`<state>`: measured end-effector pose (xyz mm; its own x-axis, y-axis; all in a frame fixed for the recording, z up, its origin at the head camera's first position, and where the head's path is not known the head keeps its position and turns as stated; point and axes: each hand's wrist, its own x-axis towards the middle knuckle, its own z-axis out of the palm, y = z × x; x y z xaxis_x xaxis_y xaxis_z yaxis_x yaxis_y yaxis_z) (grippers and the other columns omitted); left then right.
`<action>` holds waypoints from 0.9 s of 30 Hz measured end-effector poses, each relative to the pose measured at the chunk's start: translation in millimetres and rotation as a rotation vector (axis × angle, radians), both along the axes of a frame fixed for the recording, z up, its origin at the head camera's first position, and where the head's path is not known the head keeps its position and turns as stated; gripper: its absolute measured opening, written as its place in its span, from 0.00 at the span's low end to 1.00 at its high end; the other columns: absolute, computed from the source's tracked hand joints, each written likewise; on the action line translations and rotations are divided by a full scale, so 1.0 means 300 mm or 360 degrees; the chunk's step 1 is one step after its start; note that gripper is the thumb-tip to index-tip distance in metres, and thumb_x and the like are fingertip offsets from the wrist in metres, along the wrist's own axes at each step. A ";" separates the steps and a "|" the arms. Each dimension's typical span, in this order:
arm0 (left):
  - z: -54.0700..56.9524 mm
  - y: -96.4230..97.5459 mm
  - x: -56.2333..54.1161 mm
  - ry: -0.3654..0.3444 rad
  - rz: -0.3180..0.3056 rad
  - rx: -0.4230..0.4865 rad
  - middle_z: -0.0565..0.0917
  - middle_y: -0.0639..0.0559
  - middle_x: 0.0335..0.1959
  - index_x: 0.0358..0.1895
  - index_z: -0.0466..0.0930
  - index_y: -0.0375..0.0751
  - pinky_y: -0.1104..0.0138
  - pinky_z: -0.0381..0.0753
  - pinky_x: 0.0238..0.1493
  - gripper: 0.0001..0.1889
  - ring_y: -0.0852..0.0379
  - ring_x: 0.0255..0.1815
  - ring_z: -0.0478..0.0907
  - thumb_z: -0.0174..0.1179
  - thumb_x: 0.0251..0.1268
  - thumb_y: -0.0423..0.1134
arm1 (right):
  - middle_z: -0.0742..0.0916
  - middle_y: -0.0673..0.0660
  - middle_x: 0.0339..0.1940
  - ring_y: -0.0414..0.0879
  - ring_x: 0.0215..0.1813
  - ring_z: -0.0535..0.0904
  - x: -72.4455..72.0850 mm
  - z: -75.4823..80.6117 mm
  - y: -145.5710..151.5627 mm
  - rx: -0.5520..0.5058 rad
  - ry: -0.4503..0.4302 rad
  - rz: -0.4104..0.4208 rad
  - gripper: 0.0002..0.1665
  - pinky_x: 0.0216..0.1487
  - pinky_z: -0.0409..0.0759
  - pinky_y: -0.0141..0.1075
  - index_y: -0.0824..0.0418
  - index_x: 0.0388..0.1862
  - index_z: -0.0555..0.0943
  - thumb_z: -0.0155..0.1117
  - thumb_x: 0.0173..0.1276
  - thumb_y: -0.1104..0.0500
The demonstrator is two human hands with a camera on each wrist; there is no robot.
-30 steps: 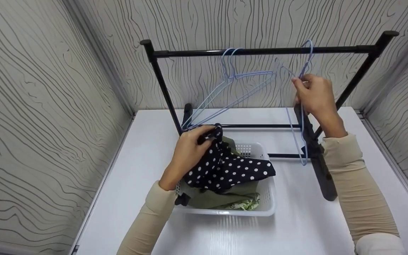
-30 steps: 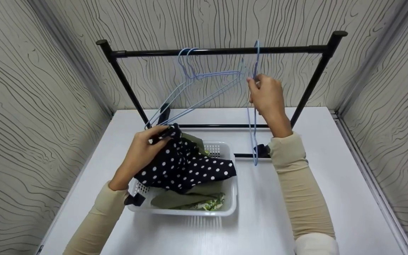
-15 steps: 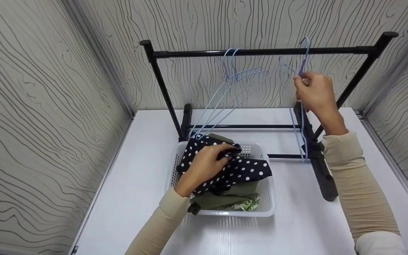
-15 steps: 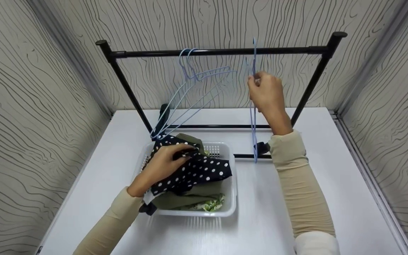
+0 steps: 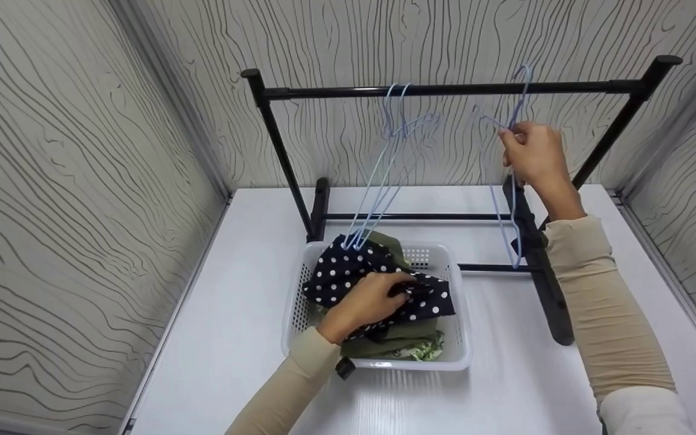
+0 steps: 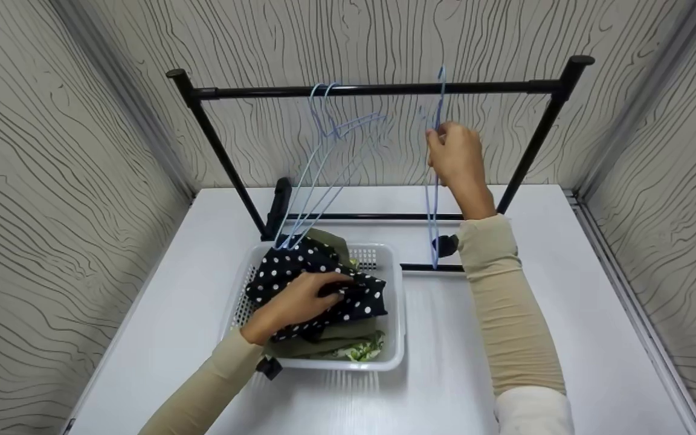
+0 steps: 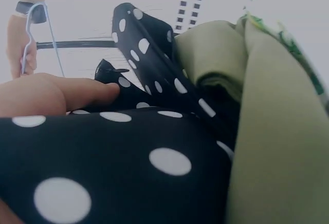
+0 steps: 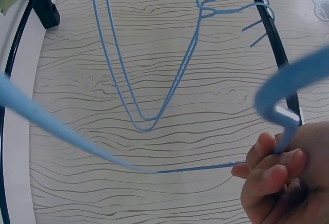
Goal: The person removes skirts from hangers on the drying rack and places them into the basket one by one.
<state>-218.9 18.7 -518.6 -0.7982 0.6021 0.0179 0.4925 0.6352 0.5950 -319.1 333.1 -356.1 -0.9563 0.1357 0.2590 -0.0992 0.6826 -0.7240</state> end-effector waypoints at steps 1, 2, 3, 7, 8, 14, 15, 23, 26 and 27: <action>-0.007 0.002 0.001 -0.0013 -0.0001 -0.0007 0.89 0.50 0.62 0.69 0.82 0.49 0.68 0.84 0.53 0.20 0.63 0.40 0.84 0.63 0.78 0.38 | 0.82 0.45 0.18 0.36 0.12 0.72 -0.006 -0.005 0.002 -0.0004 -0.0024 0.0006 0.26 0.13 0.73 0.29 0.74 0.63 0.80 0.54 0.86 0.51; -0.013 0.004 0.001 -0.0025 -0.0001 -0.0015 0.89 0.50 0.62 0.69 0.82 0.49 0.68 0.84 0.52 0.20 0.63 0.40 0.84 0.63 0.78 0.39 | 0.81 0.45 0.18 0.36 0.12 0.72 -0.010 -0.009 0.003 -0.0011 -0.0053 0.0011 0.27 0.13 0.73 0.29 0.74 0.64 0.79 0.53 0.87 0.51; -0.019 0.005 0.002 -0.0030 -0.0002 -0.0024 0.89 0.50 0.62 0.69 0.82 0.49 0.68 0.84 0.52 0.20 0.63 0.40 0.84 0.63 0.78 0.39 | 0.81 0.45 0.18 0.36 0.11 0.71 -0.014 -0.015 0.005 -0.0013 -0.0074 0.0016 0.27 0.13 0.73 0.29 0.74 0.64 0.79 0.53 0.87 0.51; -0.042 0.016 0.007 -0.0027 -0.0016 -0.0107 0.89 0.51 0.63 0.69 0.83 0.49 0.60 0.83 0.64 0.20 0.58 0.51 0.88 0.64 0.77 0.40 | 0.81 0.46 0.19 0.37 0.11 0.71 -0.025 -0.037 0.010 -0.0022 -0.0133 0.0032 0.28 0.13 0.73 0.31 0.75 0.66 0.77 0.53 0.87 0.50; -0.046 0.018 0.009 -0.0030 -0.0024 -0.0130 0.88 0.51 0.63 0.69 0.82 0.49 0.55 0.80 0.70 0.20 0.56 0.56 0.88 0.63 0.78 0.40 | 0.82 0.46 0.19 0.37 0.11 0.71 -0.026 -0.042 0.010 -0.0020 -0.0140 0.0034 0.28 0.14 0.74 0.31 0.75 0.66 0.77 0.52 0.87 0.50; -0.049 0.030 0.020 -0.0134 -0.0046 -0.0267 0.85 0.48 0.68 0.73 0.79 0.49 0.33 0.55 0.83 0.23 0.46 0.75 0.78 0.62 0.79 0.42 | 0.82 0.47 0.19 0.39 0.11 0.73 -0.031 -0.064 0.009 0.0034 -0.0168 0.0091 0.29 0.14 0.74 0.32 0.73 0.66 0.75 0.51 0.88 0.47; -0.047 0.031 0.022 -0.0159 -0.0049 -0.0290 0.84 0.48 0.69 0.74 0.78 0.50 0.34 0.53 0.83 0.24 0.45 0.76 0.76 0.62 0.79 0.43 | 0.83 0.47 0.20 0.39 0.12 0.73 -0.030 -0.065 0.010 0.0039 -0.0171 0.0099 0.29 0.14 0.74 0.33 0.73 0.66 0.74 0.51 0.88 0.47; -0.056 0.052 0.036 -0.0274 -0.0024 -0.0443 0.82 0.47 0.72 0.78 0.74 0.56 0.37 0.47 0.86 0.26 0.41 0.80 0.69 0.59 0.81 0.47 | 0.84 0.51 0.22 0.41 0.13 0.75 -0.022 -0.069 0.024 0.0022 -0.0198 0.0094 0.33 0.15 0.76 0.33 0.74 0.71 0.72 0.52 0.87 0.46; -0.058 0.062 0.041 -0.0279 -0.0020 -0.0489 0.81 0.49 0.73 0.79 0.73 0.57 0.37 0.47 0.86 0.27 0.40 0.79 0.69 0.59 0.81 0.49 | 0.84 0.51 0.22 0.40 0.12 0.73 -0.018 -0.069 0.028 0.0017 -0.0208 0.0086 0.35 0.15 0.75 0.33 0.74 0.74 0.70 0.52 0.87 0.45; -0.058 0.064 0.042 -0.0278 -0.0020 -0.0506 0.80 0.50 0.74 0.79 0.72 0.58 0.37 0.47 0.86 0.27 0.41 0.79 0.69 0.59 0.81 0.49 | 0.84 0.52 0.23 0.39 0.12 0.73 -0.018 -0.068 0.030 0.0014 -0.0208 0.0085 0.36 0.15 0.75 0.33 0.74 0.75 0.69 0.52 0.87 0.45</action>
